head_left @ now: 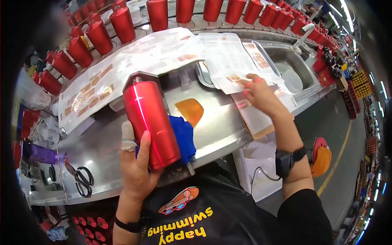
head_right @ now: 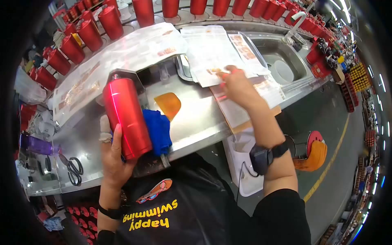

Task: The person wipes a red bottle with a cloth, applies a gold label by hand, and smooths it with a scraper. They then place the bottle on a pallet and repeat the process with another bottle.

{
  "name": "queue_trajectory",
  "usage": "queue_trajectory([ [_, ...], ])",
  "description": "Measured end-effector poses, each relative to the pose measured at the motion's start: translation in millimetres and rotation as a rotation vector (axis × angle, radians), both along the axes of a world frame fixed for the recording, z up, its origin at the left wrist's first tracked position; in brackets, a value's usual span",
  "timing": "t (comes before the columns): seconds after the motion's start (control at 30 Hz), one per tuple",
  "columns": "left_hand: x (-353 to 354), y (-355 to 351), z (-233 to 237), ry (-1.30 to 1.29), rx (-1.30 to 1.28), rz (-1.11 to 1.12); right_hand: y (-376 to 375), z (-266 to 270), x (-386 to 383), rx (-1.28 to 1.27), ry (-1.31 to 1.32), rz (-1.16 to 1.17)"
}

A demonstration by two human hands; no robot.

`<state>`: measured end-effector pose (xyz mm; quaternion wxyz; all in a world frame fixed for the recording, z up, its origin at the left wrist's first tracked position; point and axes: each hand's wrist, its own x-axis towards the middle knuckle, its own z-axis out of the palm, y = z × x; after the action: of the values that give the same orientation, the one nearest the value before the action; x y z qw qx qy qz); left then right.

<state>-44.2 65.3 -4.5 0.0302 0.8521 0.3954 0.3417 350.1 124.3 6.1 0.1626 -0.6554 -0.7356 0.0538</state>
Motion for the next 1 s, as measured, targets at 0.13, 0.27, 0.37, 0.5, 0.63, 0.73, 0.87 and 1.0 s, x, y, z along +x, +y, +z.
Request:
queue_trajectory([
  [0.13,2.7,-3.0,4.3,0.023,-0.001,0.037,-5.3,-15.3,26.6,0.009,-0.282,-0.071],
  [0.27,3.1,-6.1,3.1,0.014,-0.023,0.053,-1.6,-24.3,21.0,0.145,-0.321,-0.042],
  [0.37,2.0,-3.9,3.7,0.015,-0.016,0.046,4.0,-24.8,24.8,0.206,-0.375,-0.002],
  [0.5,1.7,-6.0,3.5,0.021,-0.029,0.052,7.7,-21.6,26.2,0.281,-0.341,0.055],
  [0.63,1.6,-7.3,3.8,0.028,-0.027,0.062,12.6,-23.8,27.3,0.288,-0.224,0.067],
  [0.73,0.8,-8.1,3.7,0.020,-0.037,0.052,9.2,-19.7,25.8,0.276,-0.100,0.056],
  [0.87,0.7,-12.5,29.8,-0.049,-0.170,-0.026,-2.7,-6.2,26.6,0.166,0.274,-0.002],
  [1.0,16.8,-6.6,60.7,-0.036,-0.060,-0.130,-10.0,19.7,5.3,-0.021,0.835,0.084],
])
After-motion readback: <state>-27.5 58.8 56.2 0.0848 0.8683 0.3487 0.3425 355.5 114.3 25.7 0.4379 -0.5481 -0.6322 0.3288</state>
